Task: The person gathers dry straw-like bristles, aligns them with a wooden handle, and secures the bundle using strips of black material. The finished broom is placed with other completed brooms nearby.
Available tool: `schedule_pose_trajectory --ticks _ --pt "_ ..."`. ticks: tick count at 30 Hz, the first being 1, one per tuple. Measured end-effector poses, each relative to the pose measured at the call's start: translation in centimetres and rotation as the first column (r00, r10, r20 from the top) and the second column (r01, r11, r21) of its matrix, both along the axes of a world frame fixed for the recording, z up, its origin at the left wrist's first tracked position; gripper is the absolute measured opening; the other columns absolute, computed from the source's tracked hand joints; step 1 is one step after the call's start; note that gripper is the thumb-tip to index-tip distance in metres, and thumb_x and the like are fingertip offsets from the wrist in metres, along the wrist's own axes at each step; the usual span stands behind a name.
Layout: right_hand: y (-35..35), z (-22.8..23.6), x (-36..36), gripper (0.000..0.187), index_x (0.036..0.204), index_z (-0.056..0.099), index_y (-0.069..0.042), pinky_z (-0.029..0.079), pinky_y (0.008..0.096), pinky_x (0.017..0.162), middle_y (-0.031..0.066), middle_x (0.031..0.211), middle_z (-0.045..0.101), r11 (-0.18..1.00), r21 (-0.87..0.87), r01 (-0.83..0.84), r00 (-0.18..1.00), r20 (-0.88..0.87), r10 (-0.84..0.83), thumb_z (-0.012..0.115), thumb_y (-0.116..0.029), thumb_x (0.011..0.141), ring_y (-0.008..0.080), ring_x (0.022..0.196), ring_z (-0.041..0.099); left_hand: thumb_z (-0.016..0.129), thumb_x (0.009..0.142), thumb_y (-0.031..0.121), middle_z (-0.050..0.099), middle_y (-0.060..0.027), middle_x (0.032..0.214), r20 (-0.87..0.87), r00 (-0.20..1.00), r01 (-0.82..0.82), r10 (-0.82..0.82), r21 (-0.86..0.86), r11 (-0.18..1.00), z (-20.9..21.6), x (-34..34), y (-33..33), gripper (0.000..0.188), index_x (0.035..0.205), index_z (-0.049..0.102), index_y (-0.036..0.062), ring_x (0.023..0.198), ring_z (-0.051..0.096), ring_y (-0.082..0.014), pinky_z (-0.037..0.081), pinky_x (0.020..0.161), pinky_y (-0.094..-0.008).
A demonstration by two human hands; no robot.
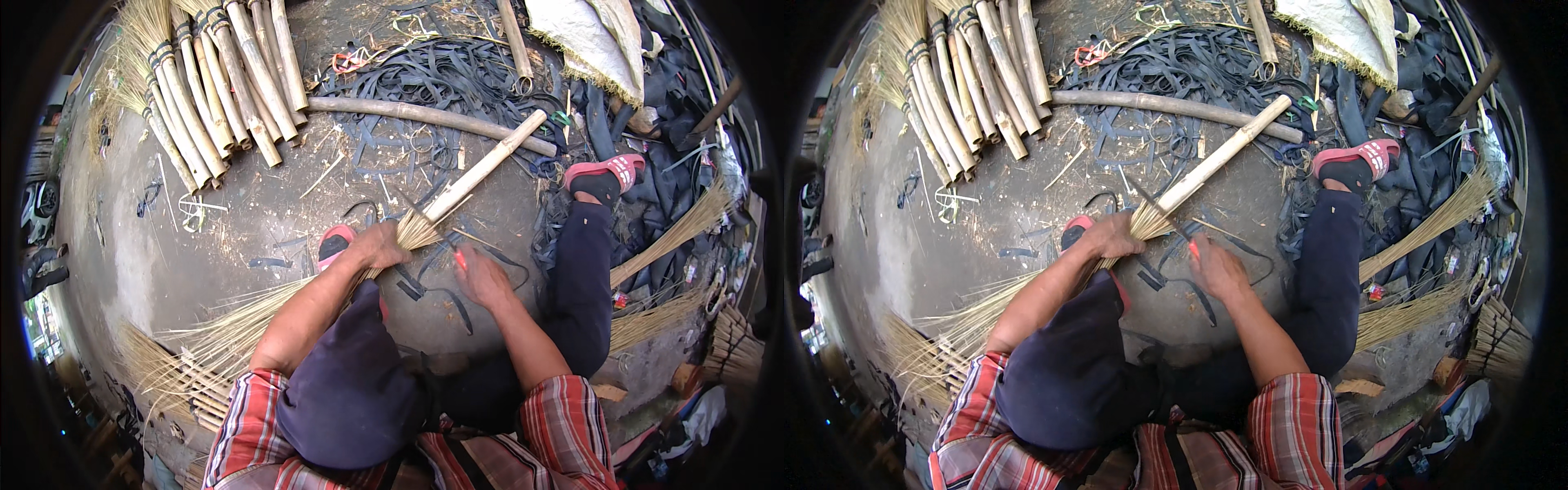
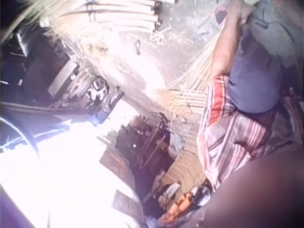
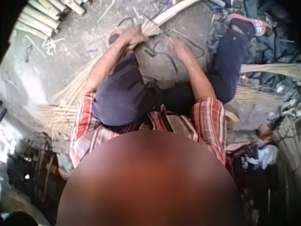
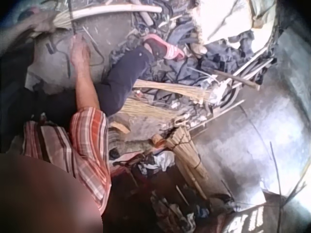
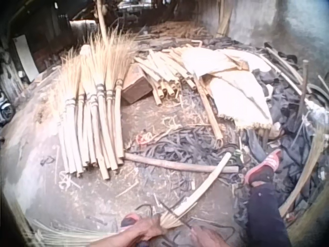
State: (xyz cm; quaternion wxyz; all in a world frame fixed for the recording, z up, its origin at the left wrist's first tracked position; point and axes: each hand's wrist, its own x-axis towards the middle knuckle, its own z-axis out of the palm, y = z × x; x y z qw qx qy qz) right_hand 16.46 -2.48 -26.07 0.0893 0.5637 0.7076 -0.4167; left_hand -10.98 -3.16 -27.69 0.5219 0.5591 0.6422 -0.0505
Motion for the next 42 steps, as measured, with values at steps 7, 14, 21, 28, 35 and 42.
schedule_pose_trajectory --ticks 7,14,21,28,35,42 --pt "-1.6 0.0 -1.9 0.038 0.128 0.052 -0.002 0.051 0.0603 0.090 0.0358 0.109 0.068 0.994 -0.047 0.094 0.995 -0.028 -0.096 0.055 -0.032 0.104 0.0556 0.105 0.065 0.081 0.074 0.036 0.073 -0.0327 0.111 0.241 0.962 -0.092 0.128 -0.154 0.984 -0.6 -1.6 0.6 0.067 0.120 0.065 -0.0101 0.108 0.073 -0.0371 0.056 0.095 -0.0429" --pt "-1.2 -1.8 -1.7 0.047 0.139 0.049 -0.003 0.050 0.0570 0.097 0.0365 0.123 0.064 0.950 -0.099 0.296 0.955 0.015 -0.296 0.060 -0.031 0.102 0.0524 0.117 0.062 0.080 0.082 0.052 0.076 -0.0241 0.105 -0.085 0.996 -0.039 0.042 0.043 0.998 -0.3 -2.1 -0.6 0.073 0.129 0.064 -0.0002 0.101 0.073 -0.0411 0.056 0.091 -0.0465" --pt "1.4 0.8 -3.0 0.083 0.162 0.038 -0.014 0.017 0.0608 0.127 0.0133 0.168 0.031 0.670 0.676 -0.307 0.937 0.091 0.337 0.075 -0.025 0.089 0.0315 0.157 0.026 0.073 0.093 0.052 0.076 -0.0124 0.098 0.370 0.926 -0.015 0.074 -0.161 0.987 -1.2 -3.9 0.3 0.054 0.114 0.070 0.0022 0.093 0.073 -0.0253 0.055 0.087 -0.0401" --pt "4.1 -0.5 -10.6 0.066 0.161 0.041 -0.020 0.004 0.0622 0.129 0.0018 0.166 0.040 0.238 0.634 -0.736 0.585 0.419 0.694 0.056 -0.030 0.098 0.0204 0.160 0.025 0.072 0.088 0.058 0.073 -0.0262 0.121 0.321 0.947 0.055 0.030 -0.252 0.966 -2.3 -4.0 -0.1 0.078 0.128 0.066 -0.0081 0.115 0.070 -0.0360 0.053 0.099 -0.0424" --pt "4.9 -3.3 -11.4 0.039 0.135 0.063 -0.011 0.013 0.0570 0.131 0.0055 0.130 0.067 0.322 0.639 -0.698 0.595 0.268 0.758 0.054 -0.023 0.099 0.0240 0.142 0.052 0.077 0.085 0.062 0.067 -0.0301 0.131 0.234 0.970 -0.021 0.060 -0.167 0.986 -0.7 -5.6 -2.3 0.092 0.143 0.053 -0.0063 0.125 0.064 -0.0398 0.050 0.105 -0.0429" --pt "5.1 -2.1 -11.4 0.056 0.148 0.053 -0.009 0.014 0.0576 0.131 0.0096 0.148 0.057 0.443 0.553 -0.706 0.609 0.154 0.778 0.062 -0.020 0.093 0.0254 0.151 0.041 0.070 0.091 0.067 0.070 -0.0259 0.126 0.246 0.956 -0.138 0.159 -0.099 0.985 0.3 -4.9 -2.2 0.088 0.143 0.056 -0.0022 0.121 0.067 -0.0356 0.051 0.101 -0.0417"
